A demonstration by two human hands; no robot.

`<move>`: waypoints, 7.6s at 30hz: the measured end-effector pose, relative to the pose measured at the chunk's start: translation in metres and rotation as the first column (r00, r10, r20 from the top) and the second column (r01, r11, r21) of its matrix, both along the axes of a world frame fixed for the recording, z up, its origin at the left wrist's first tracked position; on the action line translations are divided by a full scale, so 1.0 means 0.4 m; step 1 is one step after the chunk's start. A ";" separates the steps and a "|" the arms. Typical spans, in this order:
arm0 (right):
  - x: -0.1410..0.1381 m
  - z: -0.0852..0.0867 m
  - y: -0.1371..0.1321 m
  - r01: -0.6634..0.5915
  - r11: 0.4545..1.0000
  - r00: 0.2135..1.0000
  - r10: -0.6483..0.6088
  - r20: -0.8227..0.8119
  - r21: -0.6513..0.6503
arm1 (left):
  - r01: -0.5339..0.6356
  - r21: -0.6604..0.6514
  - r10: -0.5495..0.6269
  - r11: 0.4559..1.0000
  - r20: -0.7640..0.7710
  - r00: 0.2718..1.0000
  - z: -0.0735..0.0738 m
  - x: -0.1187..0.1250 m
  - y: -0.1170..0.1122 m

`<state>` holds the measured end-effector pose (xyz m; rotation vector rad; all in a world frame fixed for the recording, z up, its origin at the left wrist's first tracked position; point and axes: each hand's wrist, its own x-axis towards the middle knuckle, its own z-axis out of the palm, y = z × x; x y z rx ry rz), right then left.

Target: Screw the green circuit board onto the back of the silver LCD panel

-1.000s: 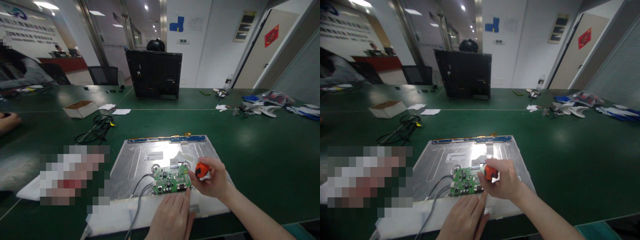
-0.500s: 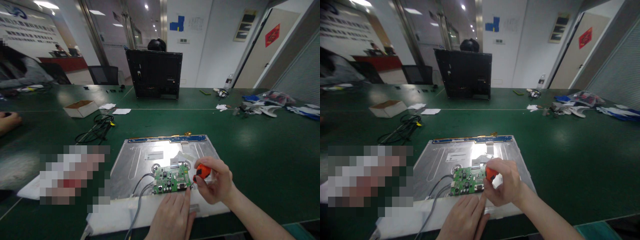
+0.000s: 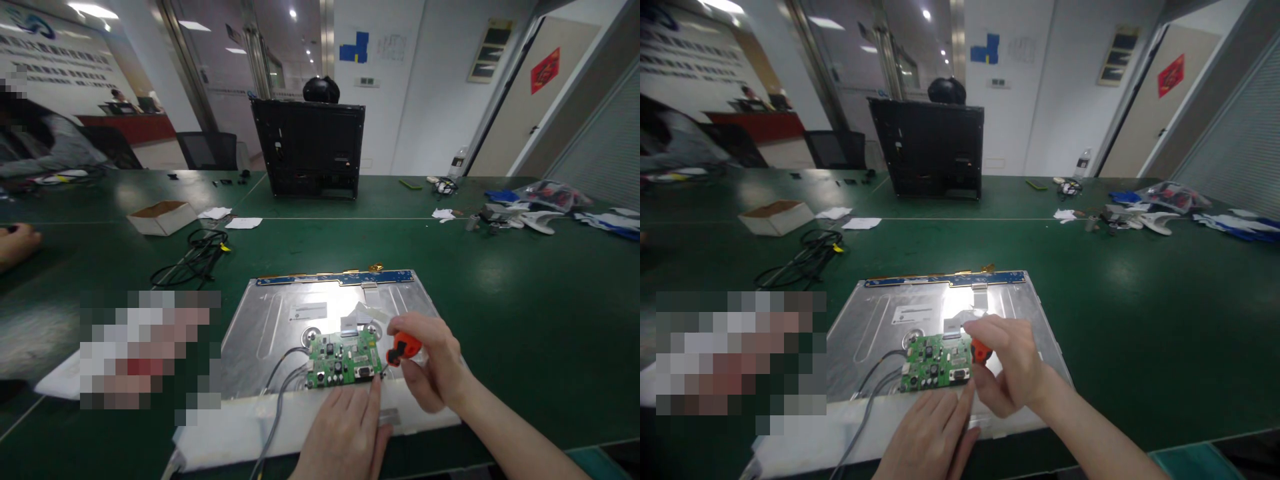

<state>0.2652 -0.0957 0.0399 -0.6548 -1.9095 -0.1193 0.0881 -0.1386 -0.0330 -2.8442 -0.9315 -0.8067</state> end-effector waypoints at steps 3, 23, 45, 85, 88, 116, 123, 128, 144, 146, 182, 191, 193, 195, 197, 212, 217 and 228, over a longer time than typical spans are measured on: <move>0.000 -0.001 -0.004 0.026 0.999 1.000 -0.026 -0.005 -0.024 | -0.001 0.005 0.001 1.000 -0.002 1.000 0.000 0.001 0.001; 0.002 -0.009 0.006 -0.005 1.000 1.000 0.005 -0.004 0.004 | -0.008 -0.018 0.008 1.000 0.001 1.000 -0.004 0.000 0.000; -0.007 0.002 0.015 0.066 0.993 0.998 -0.065 -0.010 0.100 | -0.015 0.013 0.015 1.000 -0.017 1.000 0.002 0.003 0.000; -0.001 -0.002 0.003 0.073 0.994 0.997 -0.071 -0.039 0.076 | 0.004 -0.015 -0.005 1.000 -0.036 0.999 -0.008 -0.002 0.004; -0.003 0.000 0.007 0.080 0.991 0.996 -0.075 -0.056 0.110 | 0.004 -0.018 -0.005 1.000 -0.037 0.999 -0.005 -0.002 0.004; -0.003 -0.001 0.003 0.082 0.994 0.995 -0.077 -0.062 0.072 | -0.006 -0.033 0.005 0.999 -0.027 1.000 0.001 -0.002 -0.003; -0.003 0.001 0.009 0.097 0.988 0.995 -0.094 -0.026 0.122 | -0.011 -0.022 0.010 1.000 -0.034 0.999 0.002 0.000 -0.005; -0.001 0.006 0.005 0.072 0.993 0.997 -0.070 -0.019 0.096 | -0.007 -0.030 0.006 1.000 -0.023 1.000 0.001 -0.001 -0.004; 0.002 0.002 -0.001 0.075 0.996 0.996 -0.072 -0.056 0.055 | 0.001 -0.048 -0.002 0.999 -0.032 0.999 0.001 -0.002 -0.003; 0.002 0.004 0.004 0.065 0.994 0.997 -0.060 -0.054 0.091 | -0.002 -0.044 0.001 0.999 -0.041 0.999 0.002 -0.002 -0.003; -0.003 0.005 0.005 0.106 0.984 0.994 -0.104 -0.022 0.146 | -0.009 -0.028 0.007 1.000 -0.048 0.999 0.002 -0.001 -0.002; -0.003 0.009 0.004 0.089 0.990 0.996 -0.090 -0.001 0.108 | -0.009 0.010 0.009 1.000 -0.011 1.000 0.000 0.002 0.001; -0.002 0.010 0.000 0.067 0.996 0.998 -0.067 -0.006 0.066 | -0.006 0.000 0.006 1.000 -0.011 1.000 0.000 0.003 0.001; 0.000 0.009 -0.004 0.055 0.998 0.998 -0.054 -0.017 0.026 | -0.004 0.000 0.004 1.000 -0.012 1.000 0.000 0.003 0.002; 0.001 0.008 -0.007 0.051 0.999 0.998 -0.051 -0.027 0.002 | -0.004 0.007 0.004 1.000 -0.017 1.000 -0.001 0.003 0.002; -0.005 0.005 0.008 0.094 0.989 0.996 -0.092 -0.020 0.115 | -0.016 0.032 0.017 0.999 -0.014 1.000 -0.007 0.000 0.003; -0.004 0.006 0.009 0.075 0.990 0.997 -0.073 -0.013 0.122 | -0.008 0.012 0.009 1.000 -0.017 1.000 -0.005 -0.001 0.002; 0.003 0.011 -0.011 0.088 0.996 0.996 -0.087 -0.026 0.010 | -0.008 0.004 0.008 1.000 -0.011 1.000 -0.006 0.002 0.001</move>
